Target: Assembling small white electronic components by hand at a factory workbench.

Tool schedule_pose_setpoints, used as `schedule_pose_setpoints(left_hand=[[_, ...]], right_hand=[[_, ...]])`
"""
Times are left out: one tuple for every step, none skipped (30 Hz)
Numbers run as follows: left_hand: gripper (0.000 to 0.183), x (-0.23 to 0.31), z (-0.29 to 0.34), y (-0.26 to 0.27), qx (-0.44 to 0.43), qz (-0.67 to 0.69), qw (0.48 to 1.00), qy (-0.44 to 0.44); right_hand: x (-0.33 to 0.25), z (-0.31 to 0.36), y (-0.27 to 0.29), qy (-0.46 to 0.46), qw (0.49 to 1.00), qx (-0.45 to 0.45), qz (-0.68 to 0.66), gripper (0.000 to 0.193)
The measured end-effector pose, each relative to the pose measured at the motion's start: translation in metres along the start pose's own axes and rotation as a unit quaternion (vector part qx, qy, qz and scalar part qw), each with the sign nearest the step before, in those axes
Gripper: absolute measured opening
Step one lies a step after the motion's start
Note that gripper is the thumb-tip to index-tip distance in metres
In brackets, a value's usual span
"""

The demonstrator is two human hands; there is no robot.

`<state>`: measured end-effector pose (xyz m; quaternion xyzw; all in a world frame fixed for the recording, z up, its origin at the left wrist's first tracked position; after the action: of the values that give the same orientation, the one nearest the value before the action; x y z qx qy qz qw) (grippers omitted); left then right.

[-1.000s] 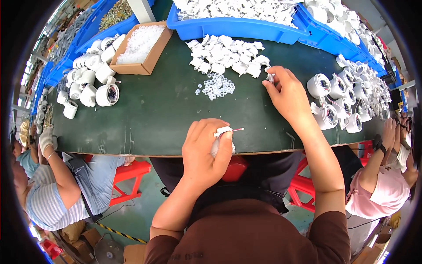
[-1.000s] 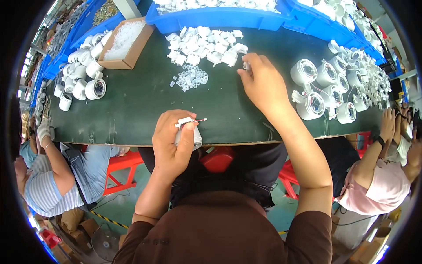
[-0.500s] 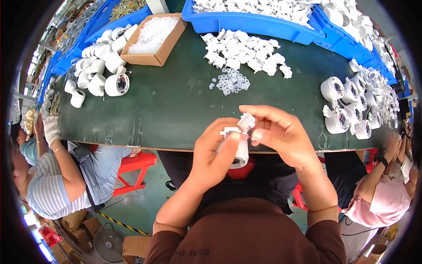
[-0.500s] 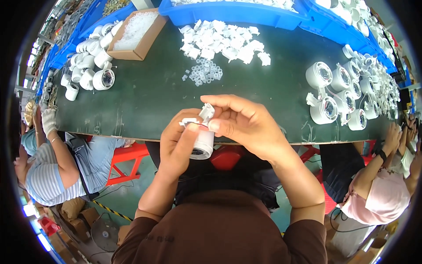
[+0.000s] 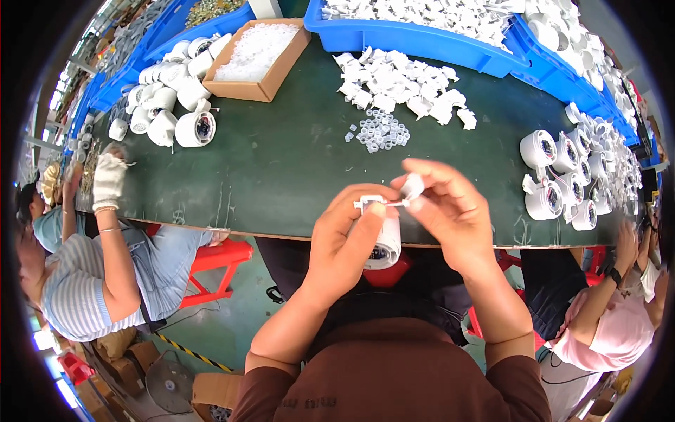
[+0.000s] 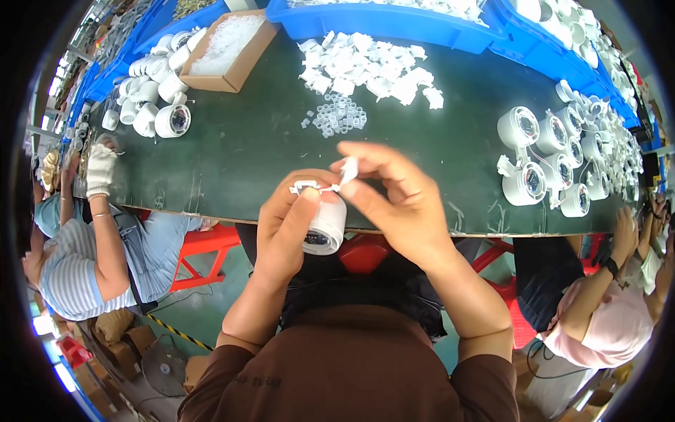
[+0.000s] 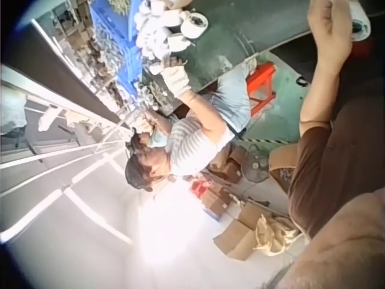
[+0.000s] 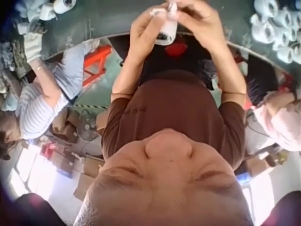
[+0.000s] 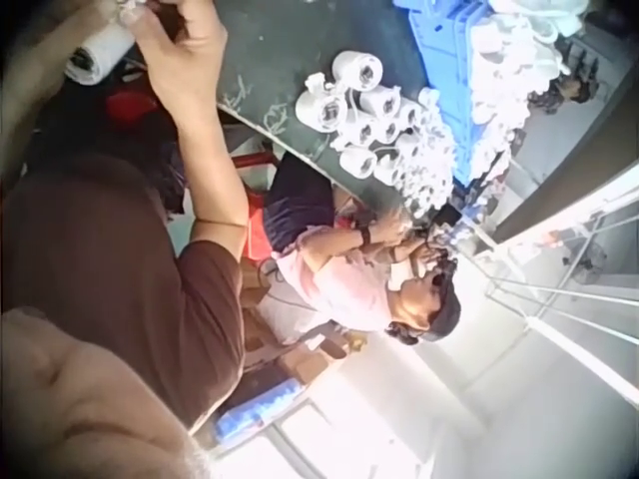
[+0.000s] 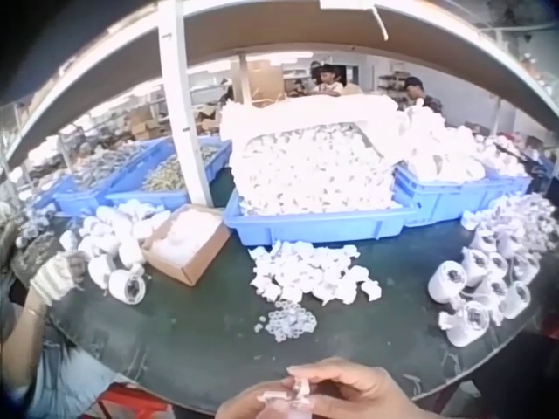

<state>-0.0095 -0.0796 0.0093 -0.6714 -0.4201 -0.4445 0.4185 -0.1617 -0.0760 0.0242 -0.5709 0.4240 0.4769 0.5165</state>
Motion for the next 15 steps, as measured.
schedule_pose_setpoints(left_hand=[[0.024, 0.000, 0.000, 0.001, 0.003, -0.002, 1.000, 0.001], [0.022, 0.006, -0.001, 0.008, 0.036, -0.085, 0.995, -0.031], [0.021, 0.012, -0.001, 0.014, 0.069, -0.169, 0.981, -0.062], [0.018, 0.016, -0.001, 0.014, 0.080, -0.207, 0.970, -0.102], [0.018, 0.016, -0.001, 0.014, 0.079, -0.207, 0.970, -0.100], [0.018, 0.022, -0.002, 0.010, 0.075, -0.252, 0.957, -0.125], [0.018, 0.027, -0.002, 0.006, 0.068, -0.295, 0.941, -0.149], [0.019, 0.025, -0.001, 0.006, 0.069, -0.311, 0.934, -0.160], [0.019, 0.025, -0.001, 0.004, 0.067, -0.310, 0.935, -0.158], [0.022, 0.027, 0.000, 0.001, 0.060, -0.333, 0.926, -0.165], [0.025, 0.029, 0.000, -0.002, 0.054, -0.356, 0.917, -0.172], [0.025, 0.031, -0.001, -0.003, 0.054, -0.355, 0.917, -0.171], [0.027, 0.032, -0.001, -0.004, 0.046, -0.369, 0.913, -0.169], [0.029, 0.032, -0.001, -0.005, 0.039, -0.382, 0.908, -0.166], [0.029, 0.032, 0.000, -0.005, 0.040, -0.383, 0.908, -0.165]], right_hand=[[-0.002, 0.000, 0.006, -0.001, 0.999, 0.050, -0.017, 0.039], [-0.007, 0.002, 0.007, -0.010, 0.998, 0.059, -0.036, 0.037], [-0.012, 0.005, 0.009, -0.021, 0.996, 0.068, -0.055, 0.036], [-0.016, 0.010, 0.004, -0.019, 0.999, 0.036, -0.036, 0.036], [-0.012, 0.013, -0.003, -0.006, 0.998, -0.021, -0.057, 0.039], [-0.011, 0.016, -0.008, -0.003, 1.000, -0.021, -0.011, 0.039], [-0.012, 0.017, -0.015, 0.000, 0.999, -0.019, 0.036, 0.039], [-0.013, 0.018, -0.018, 0.012, 0.997, -0.004, 0.075, 0.038], [-0.015, 0.017, -0.020, 0.006, 0.995, 0.010, 0.096, 0.039], [-0.010, 0.014, -0.022, 0.005, 0.997, 0.000, 0.082, 0.040], [-0.005, 0.013, -0.023, 0.003, 0.998, -0.010, 0.068, 0.040], [-0.004, 0.013, -0.023, 0.000, 0.997, -0.004, 0.080, 0.041], [-0.003, 0.013, -0.024, -0.001, 0.997, -0.005, 0.080, 0.041], [-0.004, 0.014, -0.024, 0.008, 0.997, 0.006, 0.081, 0.041], [-0.006, 0.014, -0.023, 0.018, 0.996, 0.017, 0.082, 0.040]])
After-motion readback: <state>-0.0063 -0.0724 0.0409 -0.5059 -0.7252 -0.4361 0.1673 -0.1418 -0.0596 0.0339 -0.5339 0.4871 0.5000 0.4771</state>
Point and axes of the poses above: each hand's wrist, its own z-axis away from the middle knuckle, its own y-axis out of the back of the hand, x = y × z, the point moved 8 cm from there along -z, towards the middle knuckle, and after that the axes turned 8 degrees about -y, right-handed, at the moved point
